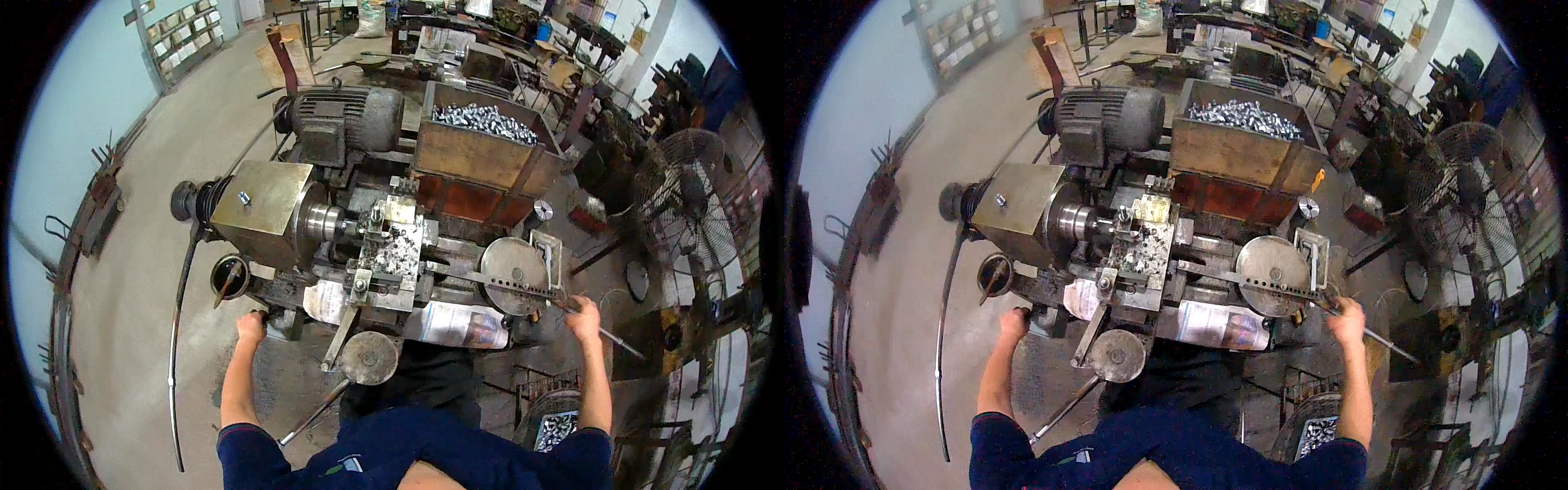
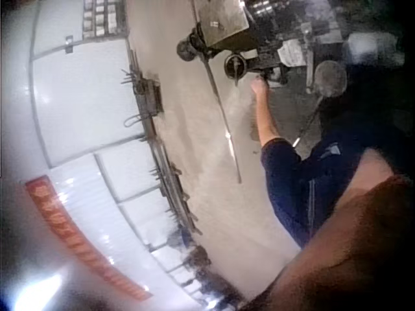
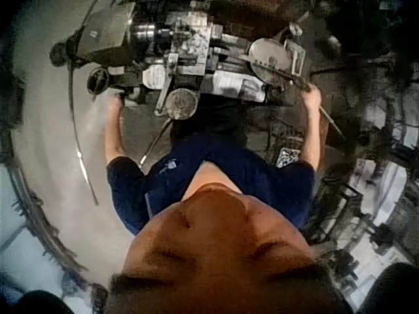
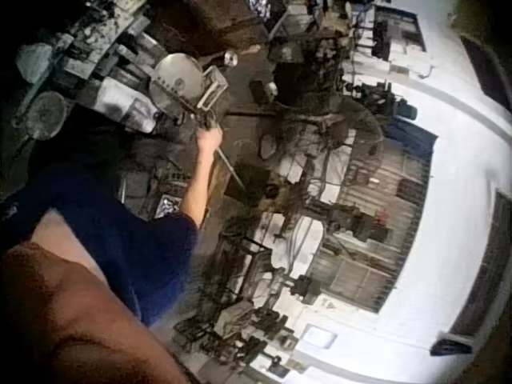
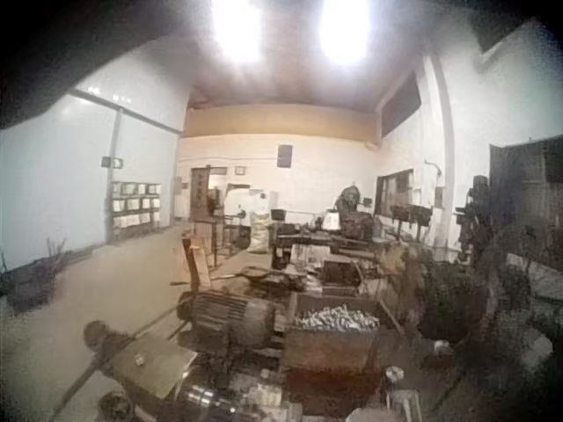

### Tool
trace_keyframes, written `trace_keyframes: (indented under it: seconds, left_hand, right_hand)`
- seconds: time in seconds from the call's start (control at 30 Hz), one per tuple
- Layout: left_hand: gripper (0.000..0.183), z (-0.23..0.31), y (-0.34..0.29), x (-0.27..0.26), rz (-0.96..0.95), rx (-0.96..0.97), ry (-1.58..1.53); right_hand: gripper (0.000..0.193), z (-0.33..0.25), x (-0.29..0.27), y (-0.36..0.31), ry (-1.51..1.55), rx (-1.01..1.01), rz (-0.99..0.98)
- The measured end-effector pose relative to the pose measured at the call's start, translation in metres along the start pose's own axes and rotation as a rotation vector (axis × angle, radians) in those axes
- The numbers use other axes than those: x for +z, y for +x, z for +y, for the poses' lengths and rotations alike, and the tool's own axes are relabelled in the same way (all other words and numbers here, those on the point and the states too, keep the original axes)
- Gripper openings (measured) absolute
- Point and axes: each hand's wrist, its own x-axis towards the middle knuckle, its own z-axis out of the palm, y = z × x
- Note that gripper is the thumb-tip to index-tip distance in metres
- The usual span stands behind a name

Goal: The person operates a lathe machine to process small metal parts, picking pieces from a bin, securing them in the machine, and using hand levers to perform machining actions before placing the finished parts into a separate container.

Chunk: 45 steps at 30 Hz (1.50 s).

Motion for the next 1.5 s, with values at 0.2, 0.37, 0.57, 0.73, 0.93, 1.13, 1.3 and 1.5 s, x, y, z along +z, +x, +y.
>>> trace_keyframes:
  seconds: [0.2, 0.37, 0.57, 0.73, 0.93, 1.13, 1.3, 1.5]
  left_hand:
    - [0.038, -0.015, -0.030, -0.006, -0.132, -0.226, -0.470]
    - [0.041, -0.041, -0.070, 0.024, -0.357, -0.310, -0.662]
    - [0.042, -0.059, -0.101, 0.053, -0.476, -0.364, -0.803]
    - [0.042, -0.051, -0.087, 0.052, -0.392, -0.336, -0.868]
    - [0.039, -0.033, -0.068, 0.035, -0.289, -0.202, -0.940]
    - [0.038, -0.022, -0.065, 0.022, -0.295, -0.248, -0.919]
    - [0.040, -0.028, -0.060, 0.013, -0.286, -0.246, -0.878]
    - [0.047, -0.019, -0.027, -0.005, -0.023, -0.195, -0.559]
  right_hand:
    - [0.044, 0.097, 0.012, -0.035, -0.497, 0.456, -0.258]
    - [0.025, 0.089, 0.032, -0.074, -0.359, 0.412, -0.120]
    - [0.031, 0.007, 0.023, -0.173, -0.200, 0.450, -0.182]
    - [0.035, -0.039, 0.017, -0.195, -0.099, 0.504, -0.290]
    - [0.035, -0.057, 0.014, -0.202, -0.017, 0.518, -0.297]
    - [0.029, -0.057, 0.008, -0.195, -0.005, 0.496, -0.364]
    - [0.031, -0.019, 0.009, -0.171, -0.230, 0.441, -0.424]
    - [0.034, 0.073, 0.010, -0.095, -0.467, 0.545, -0.350]
